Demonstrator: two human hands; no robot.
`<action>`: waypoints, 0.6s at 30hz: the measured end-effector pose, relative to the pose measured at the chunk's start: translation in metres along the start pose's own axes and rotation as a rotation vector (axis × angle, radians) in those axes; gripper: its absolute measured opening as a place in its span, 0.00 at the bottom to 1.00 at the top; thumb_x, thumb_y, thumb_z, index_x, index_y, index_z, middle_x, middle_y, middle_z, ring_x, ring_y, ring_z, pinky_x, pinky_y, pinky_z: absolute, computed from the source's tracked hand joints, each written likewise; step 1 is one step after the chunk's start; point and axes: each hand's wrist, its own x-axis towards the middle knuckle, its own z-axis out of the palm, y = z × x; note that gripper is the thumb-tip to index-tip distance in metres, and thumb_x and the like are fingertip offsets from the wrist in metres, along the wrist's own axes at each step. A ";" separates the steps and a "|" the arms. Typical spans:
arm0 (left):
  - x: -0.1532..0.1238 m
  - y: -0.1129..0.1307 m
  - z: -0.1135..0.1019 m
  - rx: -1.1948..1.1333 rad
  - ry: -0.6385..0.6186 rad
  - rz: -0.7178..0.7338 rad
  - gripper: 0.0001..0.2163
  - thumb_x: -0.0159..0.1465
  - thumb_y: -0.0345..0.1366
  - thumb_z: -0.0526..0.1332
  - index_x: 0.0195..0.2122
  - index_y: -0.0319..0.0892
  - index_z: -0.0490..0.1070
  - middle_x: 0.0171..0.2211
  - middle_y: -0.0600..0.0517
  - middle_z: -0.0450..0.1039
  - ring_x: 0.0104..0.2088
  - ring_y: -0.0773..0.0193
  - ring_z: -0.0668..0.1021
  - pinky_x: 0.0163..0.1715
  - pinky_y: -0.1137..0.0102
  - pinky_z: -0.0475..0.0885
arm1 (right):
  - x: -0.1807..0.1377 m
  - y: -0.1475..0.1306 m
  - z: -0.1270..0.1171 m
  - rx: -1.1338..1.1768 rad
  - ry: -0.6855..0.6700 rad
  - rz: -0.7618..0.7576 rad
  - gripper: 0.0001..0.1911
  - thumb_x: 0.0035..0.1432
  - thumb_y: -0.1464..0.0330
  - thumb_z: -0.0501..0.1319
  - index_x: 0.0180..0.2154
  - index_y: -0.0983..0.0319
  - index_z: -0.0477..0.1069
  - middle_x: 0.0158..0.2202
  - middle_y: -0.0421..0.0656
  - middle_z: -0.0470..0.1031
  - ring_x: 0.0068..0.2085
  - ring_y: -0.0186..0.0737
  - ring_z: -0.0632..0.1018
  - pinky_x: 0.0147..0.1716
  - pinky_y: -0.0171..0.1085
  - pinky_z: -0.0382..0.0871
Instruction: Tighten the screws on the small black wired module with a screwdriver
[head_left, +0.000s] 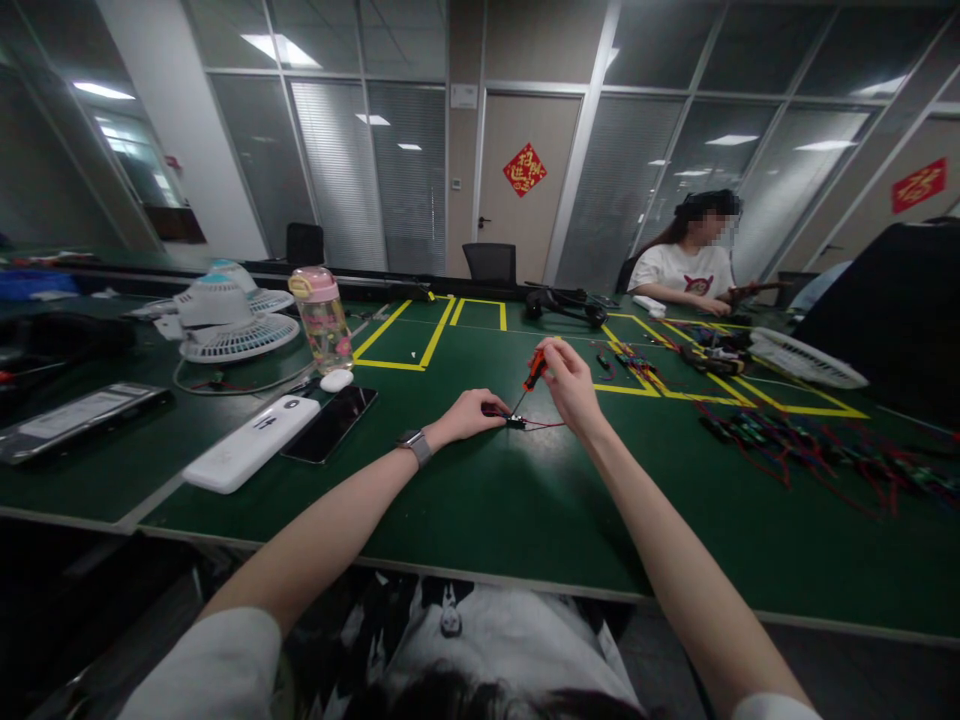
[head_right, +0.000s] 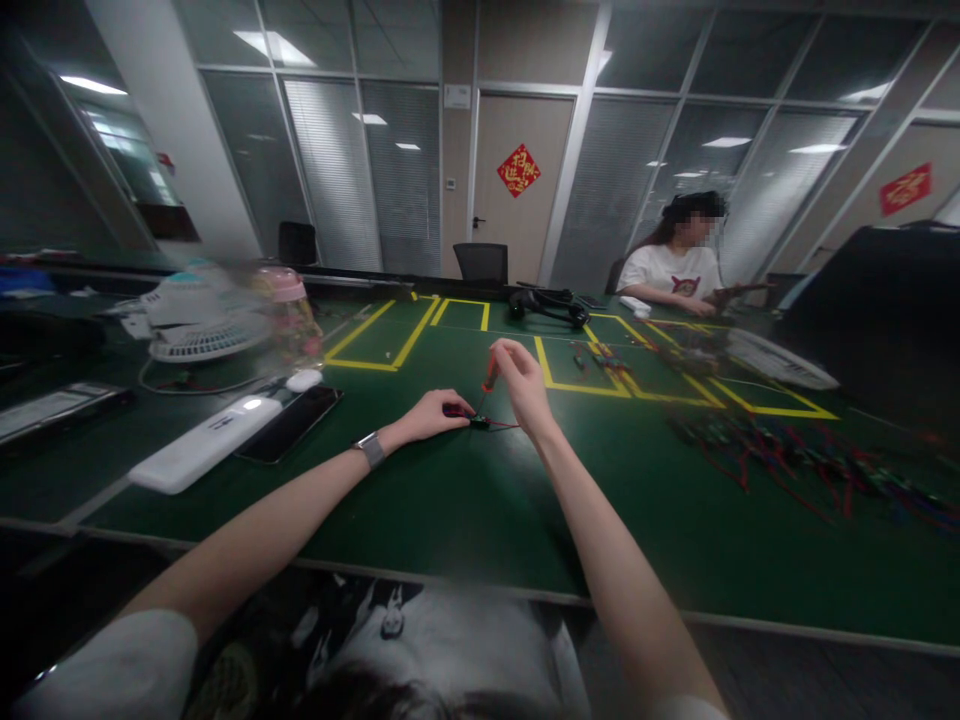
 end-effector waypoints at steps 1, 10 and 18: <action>0.000 0.000 0.000 -0.004 0.002 0.004 0.09 0.61 0.35 0.69 0.42 0.41 0.84 0.39 0.48 0.80 0.39 0.60 0.80 0.42 0.68 0.73 | 0.000 0.000 -0.001 -0.028 0.005 -0.017 0.19 0.53 0.48 0.70 0.35 0.55 0.75 0.29 0.38 0.73 0.33 0.39 0.75 0.33 0.37 0.72; -0.001 0.000 0.000 -0.021 0.003 0.009 0.09 0.61 0.34 0.69 0.42 0.41 0.84 0.39 0.48 0.80 0.39 0.60 0.80 0.43 0.68 0.74 | 0.000 0.000 -0.002 0.104 -0.033 0.053 0.19 0.54 0.49 0.69 0.41 0.54 0.75 0.36 0.40 0.78 0.38 0.39 0.78 0.40 0.39 0.74; -0.001 0.000 -0.001 -0.009 0.000 0.011 0.09 0.62 0.34 0.69 0.43 0.41 0.84 0.40 0.48 0.80 0.41 0.60 0.80 0.44 0.68 0.74 | 0.002 0.001 -0.008 0.027 0.048 0.013 0.17 0.50 0.52 0.73 0.36 0.54 0.77 0.27 0.36 0.71 0.31 0.36 0.72 0.35 0.36 0.69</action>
